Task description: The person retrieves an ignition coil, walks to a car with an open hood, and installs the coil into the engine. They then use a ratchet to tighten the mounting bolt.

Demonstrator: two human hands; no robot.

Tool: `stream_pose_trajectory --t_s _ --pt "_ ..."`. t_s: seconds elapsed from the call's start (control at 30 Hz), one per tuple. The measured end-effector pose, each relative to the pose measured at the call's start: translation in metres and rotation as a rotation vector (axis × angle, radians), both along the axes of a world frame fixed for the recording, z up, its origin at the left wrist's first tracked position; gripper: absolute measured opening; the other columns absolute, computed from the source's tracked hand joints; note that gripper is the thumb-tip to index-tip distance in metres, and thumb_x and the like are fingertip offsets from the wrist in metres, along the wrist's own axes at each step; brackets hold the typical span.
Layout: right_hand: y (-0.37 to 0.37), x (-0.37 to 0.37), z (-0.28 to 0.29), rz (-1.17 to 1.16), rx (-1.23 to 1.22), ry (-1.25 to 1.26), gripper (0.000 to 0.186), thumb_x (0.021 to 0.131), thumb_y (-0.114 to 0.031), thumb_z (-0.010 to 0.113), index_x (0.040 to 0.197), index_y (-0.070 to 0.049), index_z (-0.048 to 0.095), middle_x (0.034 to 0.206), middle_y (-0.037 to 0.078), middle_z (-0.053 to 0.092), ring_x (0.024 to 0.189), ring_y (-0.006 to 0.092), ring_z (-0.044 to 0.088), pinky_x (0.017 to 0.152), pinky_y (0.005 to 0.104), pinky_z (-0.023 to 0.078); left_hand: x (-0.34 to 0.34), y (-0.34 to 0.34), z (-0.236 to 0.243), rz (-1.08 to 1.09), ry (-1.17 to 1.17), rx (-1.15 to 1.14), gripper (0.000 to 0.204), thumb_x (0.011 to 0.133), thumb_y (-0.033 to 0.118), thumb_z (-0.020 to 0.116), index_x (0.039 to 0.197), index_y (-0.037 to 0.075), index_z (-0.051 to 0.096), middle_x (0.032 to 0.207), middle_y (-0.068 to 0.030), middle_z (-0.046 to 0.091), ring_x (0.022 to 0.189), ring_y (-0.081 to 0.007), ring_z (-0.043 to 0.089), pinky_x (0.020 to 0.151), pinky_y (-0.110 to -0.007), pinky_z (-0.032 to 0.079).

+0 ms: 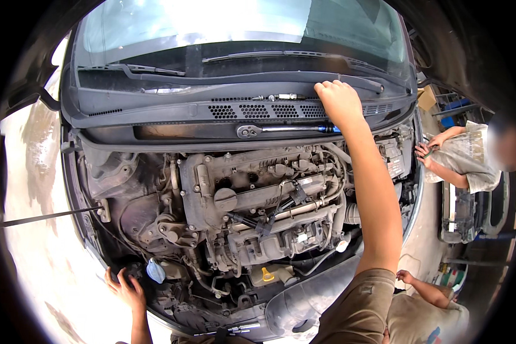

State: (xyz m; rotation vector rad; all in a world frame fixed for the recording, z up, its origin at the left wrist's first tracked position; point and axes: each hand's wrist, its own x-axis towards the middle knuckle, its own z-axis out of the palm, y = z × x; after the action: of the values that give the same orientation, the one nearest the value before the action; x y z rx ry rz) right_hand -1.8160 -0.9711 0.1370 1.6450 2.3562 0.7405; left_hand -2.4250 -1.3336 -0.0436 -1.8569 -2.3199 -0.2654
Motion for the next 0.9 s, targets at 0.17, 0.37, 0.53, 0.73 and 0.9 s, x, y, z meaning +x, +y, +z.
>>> stream_pose_trajectory --t_s 0.17,0.37,0.53,0.73,0.9 --pt "0.016 -0.011 0.002 -0.071 -0.177 0.128 0.004 0.083 -0.008 0.065 0.086 -0.008 0.067 0.085 0.01 0.07 0.09 0.0303 0.067 0.077 0.0423 0.054 0.0 0.001 0.003 0.01 0.002 -0.008 0.027 0.084 0.012 0.06 0.111 0.01 0.064 0.147 -0.0197 0.042 0.138 -0.0439 0.036 0.11 -0.055 0.03" --pt "0.0 -0.009 0.0 -0.18 -0.062 0.492 0.011 0.089 -0.013 0.063 0.098 -0.011 0.069 0.091 0.013 0.07 0.091 0.0346 0.066 0.079 0.0451 0.053 0.0 0.001 0.003 0.003 -0.011 -0.006 0.027 0.084 0.011 0.06 0.11 0.01 0.064 0.146 -0.02 0.042 0.138 -0.0438 0.036 0.11 -0.056 0.03" --pt "-0.002 -0.001 -0.001 -0.225 -0.137 0.323 0.027 0.089 -0.005 0.054 0.113 -0.011 0.067 0.112 0.011 0.07 0.107 0.0327 0.063 0.089 0.0435 0.051 -0.001 0.001 0.002 -0.003 -0.028 0.004 0.026 0.084 0.011 0.06 0.11 0.01 0.065 0.146 -0.0195 0.043 0.138 -0.0433 0.036 0.11 -0.055 0.03" --pt "0.004 -0.009 0.012 -0.358 -0.323 0.335 0.043 0.085 0.002 0.052 0.125 -0.011 0.061 0.116 0.012 0.068 0.113 0.0326 0.062 0.094 0.0439 0.05 0.0 0.002 0.0 0.005 -0.009 0.013 0.025 0.083 0.012 0.06 0.108 0.011 0.065 0.147 -0.0184 0.043 0.138 -0.0425 0.036 0.109 -0.054 0.031" --pt "0.009 0.008 -0.003 -0.285 -0.357 0.358 0.044 0.084 0.004 0.052 0.126 -0.008 0.06 0.131 0.011 0.061 0.123 0.0318 0.056 0.101 0.043 0.048 -0.002 0.001 0.0 -0.009 -0.005 0.014 0.025 0.084 0.012 0.06 0.108 0.011 0.065 0.146 -0.0183 0.043 0.137 -0.0424 0.037 0.109 -0.055 0.031"
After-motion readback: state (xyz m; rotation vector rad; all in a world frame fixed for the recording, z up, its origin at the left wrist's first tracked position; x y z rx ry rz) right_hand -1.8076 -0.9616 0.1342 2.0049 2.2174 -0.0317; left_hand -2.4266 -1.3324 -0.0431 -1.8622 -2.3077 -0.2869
